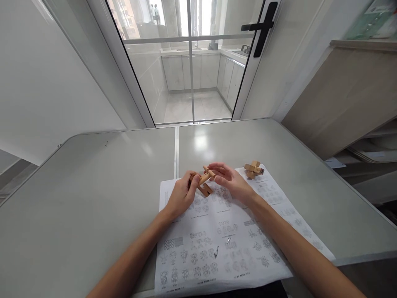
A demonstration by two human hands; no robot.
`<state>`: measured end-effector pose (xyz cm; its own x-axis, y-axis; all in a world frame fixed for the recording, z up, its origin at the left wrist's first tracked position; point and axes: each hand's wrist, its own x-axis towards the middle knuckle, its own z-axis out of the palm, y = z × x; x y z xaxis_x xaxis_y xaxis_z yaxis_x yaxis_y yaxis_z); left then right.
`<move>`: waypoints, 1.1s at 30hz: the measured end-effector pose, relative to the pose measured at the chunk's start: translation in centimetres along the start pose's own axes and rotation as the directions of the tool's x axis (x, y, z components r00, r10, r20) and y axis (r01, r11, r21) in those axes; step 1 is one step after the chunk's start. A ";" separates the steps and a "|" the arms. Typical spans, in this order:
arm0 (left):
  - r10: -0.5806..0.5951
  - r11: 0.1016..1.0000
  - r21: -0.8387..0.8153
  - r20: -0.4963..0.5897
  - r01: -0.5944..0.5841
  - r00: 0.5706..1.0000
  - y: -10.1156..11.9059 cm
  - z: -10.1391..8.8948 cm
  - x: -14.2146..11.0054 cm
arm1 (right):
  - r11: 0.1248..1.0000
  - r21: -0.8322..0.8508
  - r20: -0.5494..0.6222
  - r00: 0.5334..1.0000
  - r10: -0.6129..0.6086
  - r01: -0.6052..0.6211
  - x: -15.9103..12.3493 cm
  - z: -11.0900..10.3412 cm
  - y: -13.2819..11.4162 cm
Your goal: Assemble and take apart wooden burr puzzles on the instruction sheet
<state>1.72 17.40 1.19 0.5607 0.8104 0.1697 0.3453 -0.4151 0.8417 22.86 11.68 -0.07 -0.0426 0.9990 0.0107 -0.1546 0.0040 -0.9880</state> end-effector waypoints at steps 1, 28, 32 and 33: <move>0.005 1.000 -0.021 0.019 -0.004 1.000 0.0 0.0 0.0 | 1.000 -0.009 0.012 1.000 0.005 -0.005 0.0 0.1 0.0; 0.105 0.959 -0.245 -0.162 -0.143 0.981 -0.4 0.7 -0.1 | 0.991 0.120 0.069 0.996 0.055 -0.063 -0.2 2.6 0.0; 0.050 0.951 -0.292 -0.166 -0.098 0.985 0.2 0.7 -0.3 | 0.989 0.136 0.055 0.997 0.060 -0.067 -0.3 2.7 -0.2; 0.041 0.950 -0.299 -0.163 -0.089 0.986 0.2 0.7 -0.3 | 0.988 0.139 0.050 0.997 0.060 -0.066 -0.3 2.7 -0.1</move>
<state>2.17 16.78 0.97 0.4442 0.8493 0.2853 0.0534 -0.3430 0.9378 20.24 11.25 0.46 -0.1011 0.9940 -0.0407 -0.2867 -0.0683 -0.9556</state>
